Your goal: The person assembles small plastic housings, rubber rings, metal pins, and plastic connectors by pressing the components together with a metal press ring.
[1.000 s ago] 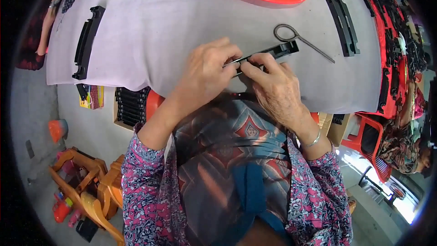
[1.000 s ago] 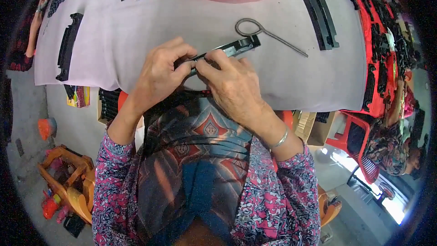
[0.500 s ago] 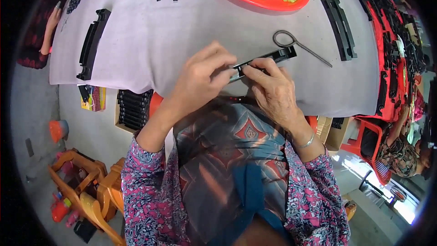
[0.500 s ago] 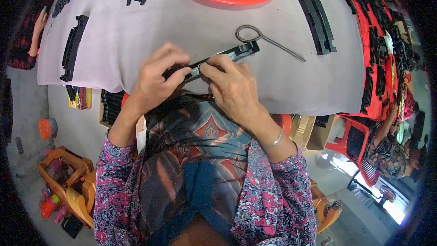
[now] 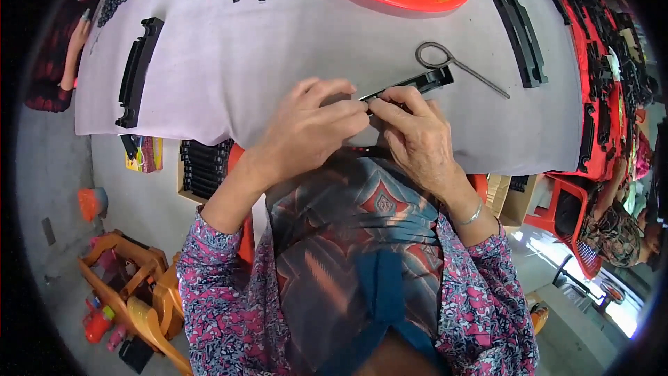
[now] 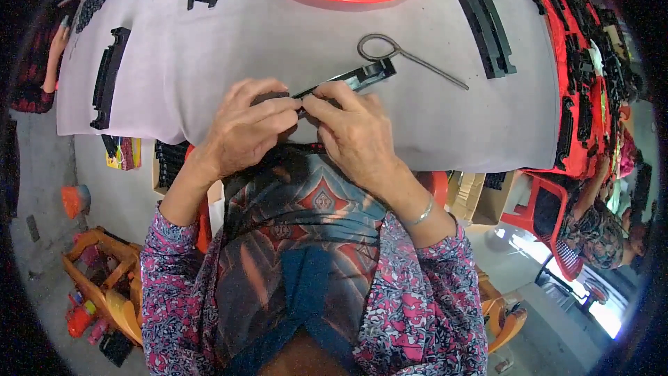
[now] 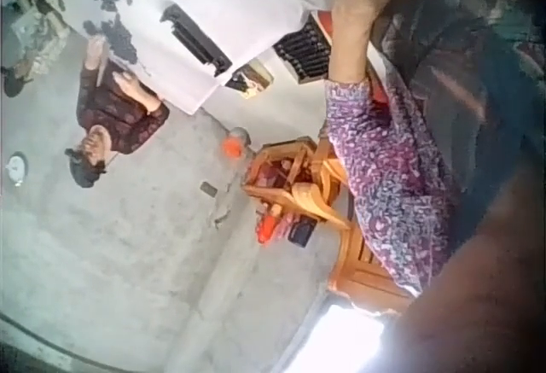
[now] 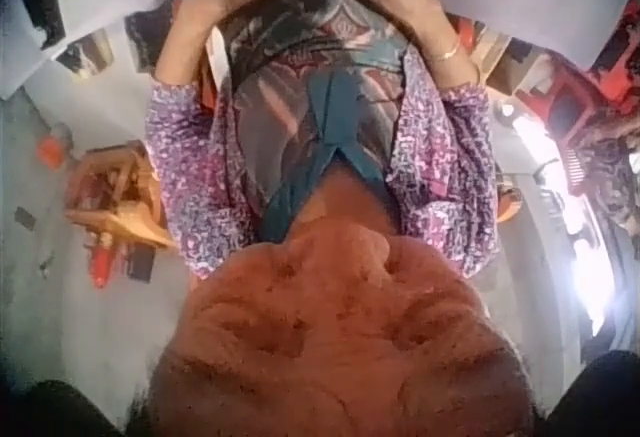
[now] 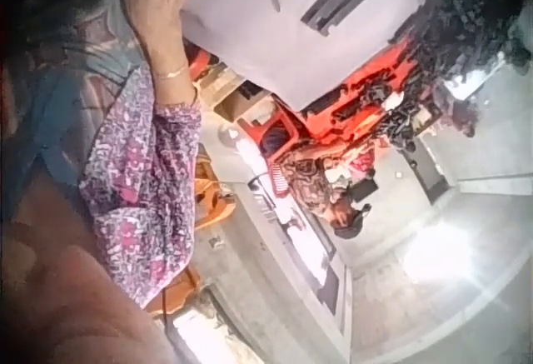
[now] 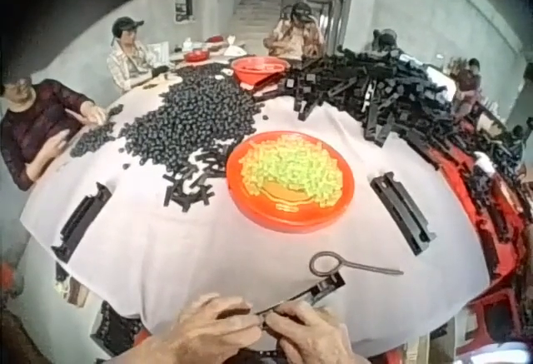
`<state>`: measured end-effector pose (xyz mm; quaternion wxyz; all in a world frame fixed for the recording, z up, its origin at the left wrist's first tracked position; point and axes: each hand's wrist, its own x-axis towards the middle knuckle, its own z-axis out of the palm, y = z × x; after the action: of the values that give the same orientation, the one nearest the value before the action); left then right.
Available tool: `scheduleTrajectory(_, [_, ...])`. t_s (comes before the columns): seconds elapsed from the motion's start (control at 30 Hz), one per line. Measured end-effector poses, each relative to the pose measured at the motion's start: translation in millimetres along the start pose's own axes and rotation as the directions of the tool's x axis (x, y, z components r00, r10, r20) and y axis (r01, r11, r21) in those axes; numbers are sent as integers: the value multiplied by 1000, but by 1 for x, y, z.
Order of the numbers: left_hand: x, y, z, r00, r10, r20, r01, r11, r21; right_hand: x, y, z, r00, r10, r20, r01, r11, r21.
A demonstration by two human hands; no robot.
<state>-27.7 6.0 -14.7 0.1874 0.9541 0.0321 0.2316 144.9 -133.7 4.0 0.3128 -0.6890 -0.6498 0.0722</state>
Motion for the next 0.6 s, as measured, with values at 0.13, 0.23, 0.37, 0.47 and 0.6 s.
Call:
scheduleTrajectory(0.13, [2, -2, 0, 999, 34, 1, -34, 999, 10, -1, 3, 2, 1000, -15, -17, 15, 1000, 2])
scheduleTrajectory(0.23, [1, -4, -2, 998, 52, 23, -53, 999, 6, -1, 1, 1, 1000, -23, -20, 23, 1000, 1])
scheduleTrajectory(0.37, [2, -4, 0, 994, 82, 66, -84, 996, 28, -1, 2, 2, 1000, -16, -22, 17, 1000, 11])
scheduleTrajectory(0.47, [-1, -5, 3, 995, 89, 49, -89, 996, -2, -2, 4, 4, 999, -26, -43, 27, 1000, 13])
scheduleTrajectory(0.6, [-6, -5, 3, 996, 57, 69, -56, 998, -19, -2, 4, 3, 999, -19, -28, 19, 1000, 2])
